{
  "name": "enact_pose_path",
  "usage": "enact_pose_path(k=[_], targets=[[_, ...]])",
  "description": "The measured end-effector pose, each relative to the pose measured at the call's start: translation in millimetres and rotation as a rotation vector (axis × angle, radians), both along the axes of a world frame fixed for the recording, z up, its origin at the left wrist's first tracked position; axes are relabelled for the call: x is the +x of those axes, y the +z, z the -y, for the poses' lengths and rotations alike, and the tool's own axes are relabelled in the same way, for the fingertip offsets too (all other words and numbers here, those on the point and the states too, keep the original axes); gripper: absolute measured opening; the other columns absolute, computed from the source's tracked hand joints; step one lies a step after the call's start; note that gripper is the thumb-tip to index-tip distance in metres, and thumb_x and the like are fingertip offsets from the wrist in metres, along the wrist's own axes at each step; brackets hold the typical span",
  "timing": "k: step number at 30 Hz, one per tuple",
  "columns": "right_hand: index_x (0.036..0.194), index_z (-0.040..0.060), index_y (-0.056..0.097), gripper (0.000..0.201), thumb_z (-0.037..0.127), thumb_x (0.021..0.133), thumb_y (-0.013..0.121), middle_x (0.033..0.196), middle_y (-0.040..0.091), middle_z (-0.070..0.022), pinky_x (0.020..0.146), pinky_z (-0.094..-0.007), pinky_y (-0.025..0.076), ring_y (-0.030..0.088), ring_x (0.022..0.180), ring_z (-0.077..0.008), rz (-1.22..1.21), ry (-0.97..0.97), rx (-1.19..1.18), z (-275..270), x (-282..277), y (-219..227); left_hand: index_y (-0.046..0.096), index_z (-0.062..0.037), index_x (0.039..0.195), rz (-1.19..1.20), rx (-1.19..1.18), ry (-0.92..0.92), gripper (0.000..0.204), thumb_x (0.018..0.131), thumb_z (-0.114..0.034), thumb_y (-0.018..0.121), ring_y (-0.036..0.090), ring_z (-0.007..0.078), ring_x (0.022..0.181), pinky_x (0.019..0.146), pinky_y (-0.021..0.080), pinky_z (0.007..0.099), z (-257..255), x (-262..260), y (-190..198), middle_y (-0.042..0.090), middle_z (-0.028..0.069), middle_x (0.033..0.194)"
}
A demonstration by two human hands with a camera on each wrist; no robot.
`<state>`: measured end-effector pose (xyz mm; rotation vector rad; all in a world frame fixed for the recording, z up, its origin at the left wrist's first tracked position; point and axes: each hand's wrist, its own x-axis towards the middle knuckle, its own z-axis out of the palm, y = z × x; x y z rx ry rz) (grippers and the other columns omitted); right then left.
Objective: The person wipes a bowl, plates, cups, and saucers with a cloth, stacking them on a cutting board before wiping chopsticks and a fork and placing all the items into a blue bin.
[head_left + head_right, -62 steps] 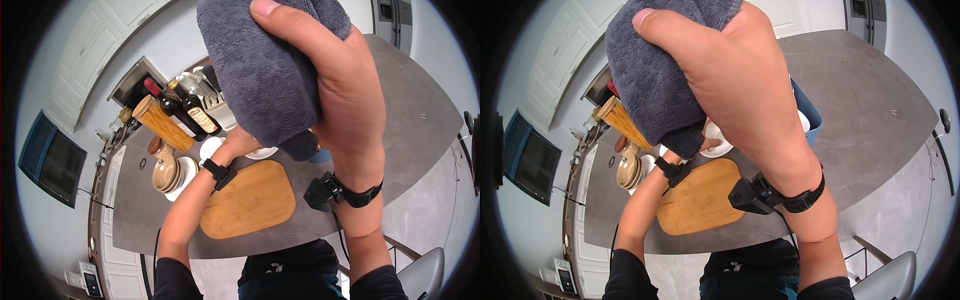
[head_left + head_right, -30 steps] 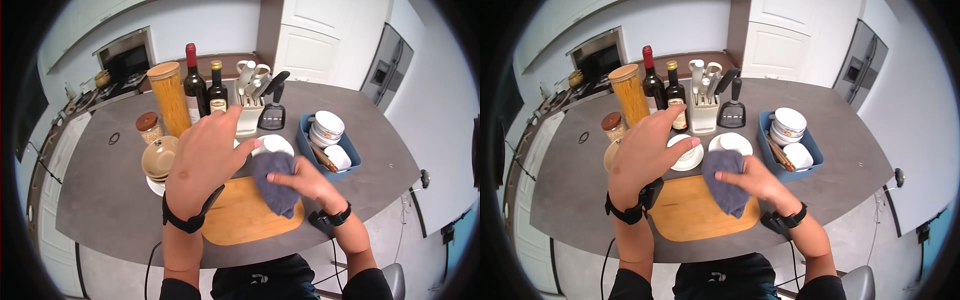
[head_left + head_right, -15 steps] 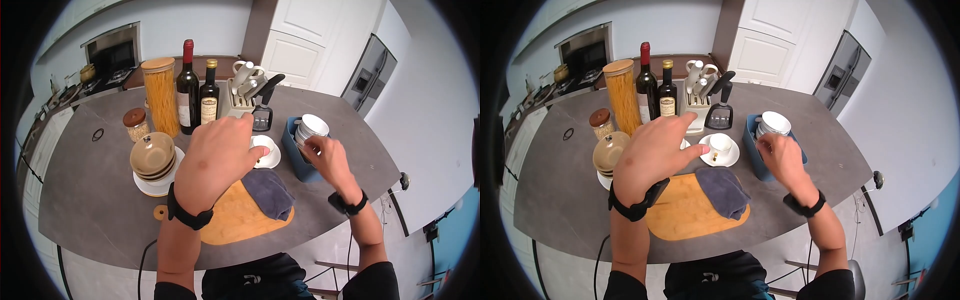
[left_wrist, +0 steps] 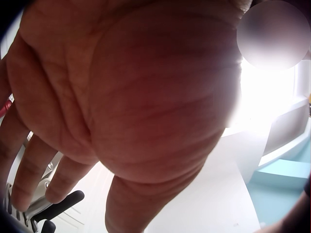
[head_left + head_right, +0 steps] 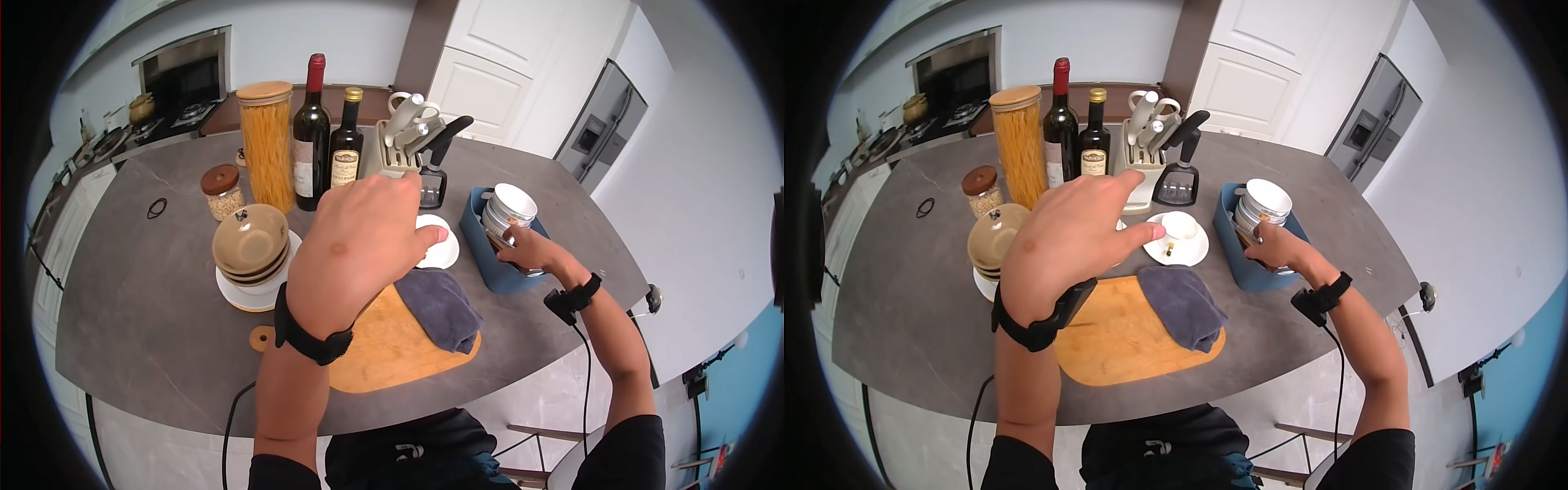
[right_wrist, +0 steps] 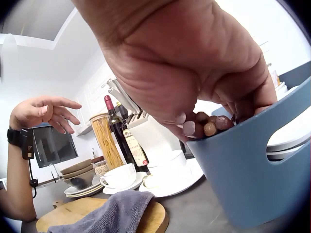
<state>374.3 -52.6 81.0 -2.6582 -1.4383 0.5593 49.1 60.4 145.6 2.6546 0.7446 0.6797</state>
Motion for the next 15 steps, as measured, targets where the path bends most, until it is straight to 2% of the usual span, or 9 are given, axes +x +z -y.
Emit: enact_pose_path(k=[2,3,5,9,15], targets=[[0.137,-0.0101,0.048,0.062,0.031,0.094,0.063,0.104,0.071,-0.0296,0.083,-0.0429,0.055,0.072,0.095,-0.0389,0.101,0.06,-0.001,-4.9,20.4,-17.4,0.064,0.0026,0.112,-0.019,0.003,0.005,0.049,0.089,-0.04,0.074,0.068,0.041,0.092,0.083,0.052,0.0492,-0.1,-0.5,0.5,0.069,0.0222,0.086],[0.137,-0.0101,0.048,0.062,0.031,0.094,0.063,0.104,0.071,-0.0296,0.083,-0.0429,0.055,0.072,0.095,-0.0389,0.102,0.062,-0.001,-5.6,24.4,-22.1,0.064,0.0026,0.112,-0.019,0.003,0.006,0.049,0.089,-0.04,0.074,0.068,0.041,0.092,0.083,0.052,0.0492,0.2,-0.8,0.7,0.069,0.0222,0.086],[0.137,-0.0121,0.045,0.056,0.027,0.098,0.057,0.108,0.069,-0.0344,0.093,-0.0484,0.052,0.067,0.106,-0.0469,0.295,0.09,0.024,-3.8,30.6,-30.3,0.064,0.0026,0.114,-0.016,-0.004,0.014,0.05,0.09,-0.04,0.074,0.067,0.0408,0.093,0.084,0.052,0.049,2.1,-1.2,1.1,0.069,0.0221,0.087],[0.135,-0.0129,0.043,0.053,0.027,0.101,0.053,0.109,0.067,-0.0365,0.092,-0.0503,0.051,0.066,0.108,-0.0489,0.32,0.128,-0.052,5.0,17.8,-5.9,0.064,0.0023,0.115,-0.012,0.019,0.0,0.051,0.09,-0.041,0.073,0.067,0.0403,0.096,0.085,0.052,0.0489,4.4,-0.3,1.6,0.07,0.0223,0.09],[0.121,-0.0088,0.057,0.04,0.026,0.104,0.05,0.106,0.069,-0.0305,0.088,-0.0512,0.051,0.067,0.101,-0.0466,0.306,0.16,0.039,33.3,19.0,-0.2,0.065,0.0016,0.116,-0.081,-0.002,0.03,0.052,0.089,-0.042,0.073,0.067,0.0397,0.098,0.086,0.051,0.0482,8.0,6.0,2.6,0.07,0.0228,0.095]])
